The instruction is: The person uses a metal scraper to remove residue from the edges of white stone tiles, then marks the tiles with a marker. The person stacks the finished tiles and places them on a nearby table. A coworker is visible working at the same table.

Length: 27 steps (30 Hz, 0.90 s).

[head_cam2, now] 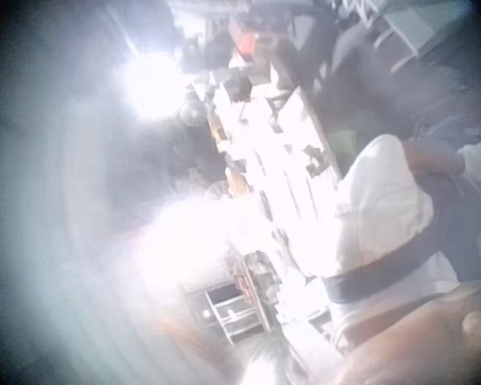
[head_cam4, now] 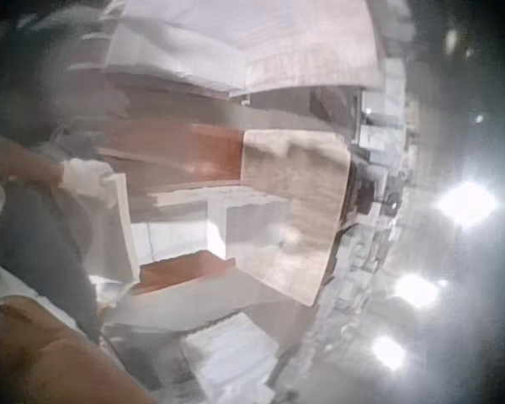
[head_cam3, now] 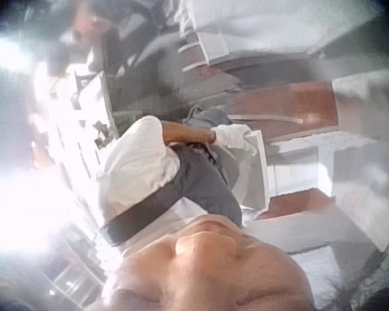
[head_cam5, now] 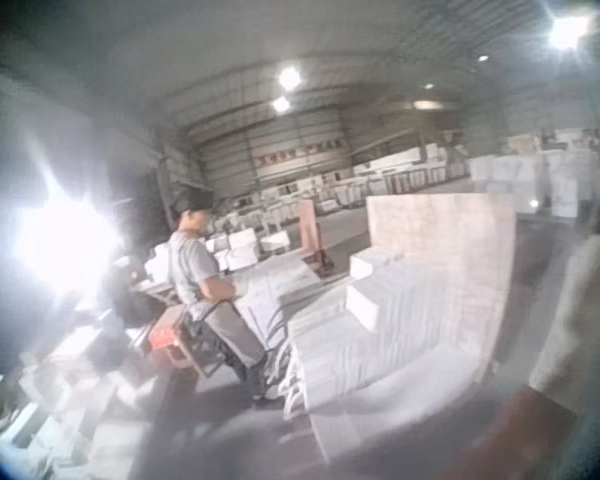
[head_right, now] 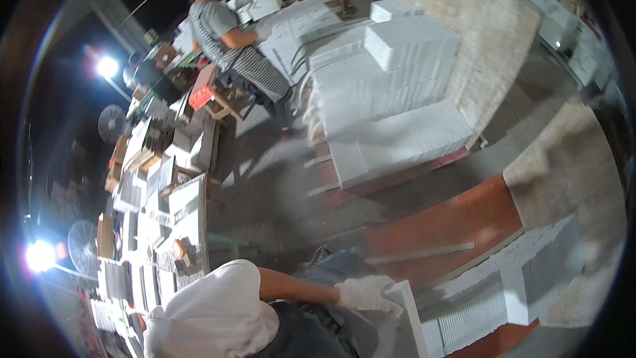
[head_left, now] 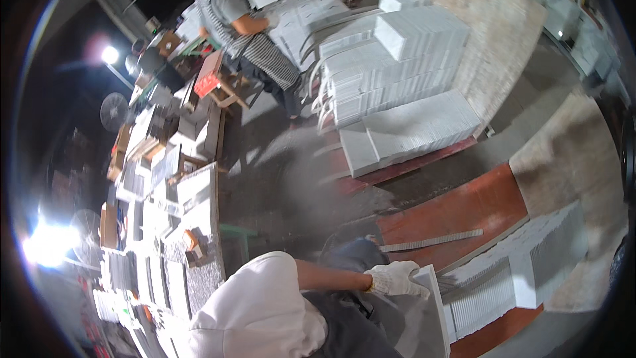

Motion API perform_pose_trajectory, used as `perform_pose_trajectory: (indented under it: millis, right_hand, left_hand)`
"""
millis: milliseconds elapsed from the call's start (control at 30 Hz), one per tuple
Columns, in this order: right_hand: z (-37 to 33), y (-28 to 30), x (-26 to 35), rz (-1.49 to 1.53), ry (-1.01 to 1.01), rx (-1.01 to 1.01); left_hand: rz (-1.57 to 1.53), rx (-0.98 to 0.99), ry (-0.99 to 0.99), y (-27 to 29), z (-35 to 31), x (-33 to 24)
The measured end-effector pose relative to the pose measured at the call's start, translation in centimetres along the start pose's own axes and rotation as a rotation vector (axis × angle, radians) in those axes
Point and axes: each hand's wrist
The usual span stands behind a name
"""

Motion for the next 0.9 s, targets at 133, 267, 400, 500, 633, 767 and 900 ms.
perform_pose_trajectory:
  millis: [133,267,400,500,633,767,900]
  right_hand:
    - [0.9,-6.3,0.2,-0.132,-0.01,0.074]
    - [2.5,-14.6,-0.3,-0.271,-0.016,0.148]
    - [4.4,-23.7,-1.1,-0.414,-0.039,0.223]
    - [6.0,-30.3,-2.1,-0.505,-0.069,0.289]
    - [7.6,-36.9,-3.3,-0.614,-0.115,0.375]
    - [9.2,-42.5,-4.7,-0.705,-0.149,0.482]
    - [10.9,-47.2,-5.4,-0.774,-0.173,0.577]
  left_hand:
    - [-0.16,-0.06,-0.046,5.2,-2.6,4.1]
    - [-0.305,-0.198,-0.054,11.6,-5.8,10.2]
    - [-0.433,-0.359,0.013,17.1,-9.6,16.9]
    - [-0.518,-0.533,-0.004,20.5,-12.0,21.5]
    - [-0.637,-0.683,0.095,23.7,-16.1,26.5]
    - [-0.829,-0.786,0.13,25.1,-20.7,30.7]
    - [-0.934,-1.013,0.207,24.0,-24.2,32.0]
Point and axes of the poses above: each hand's wrist, its own z-axis towards the middle knuckle, its own y-axis out of the back of the hand, x = y × z, and after that the axes turned 3 degrees about x, right-handed
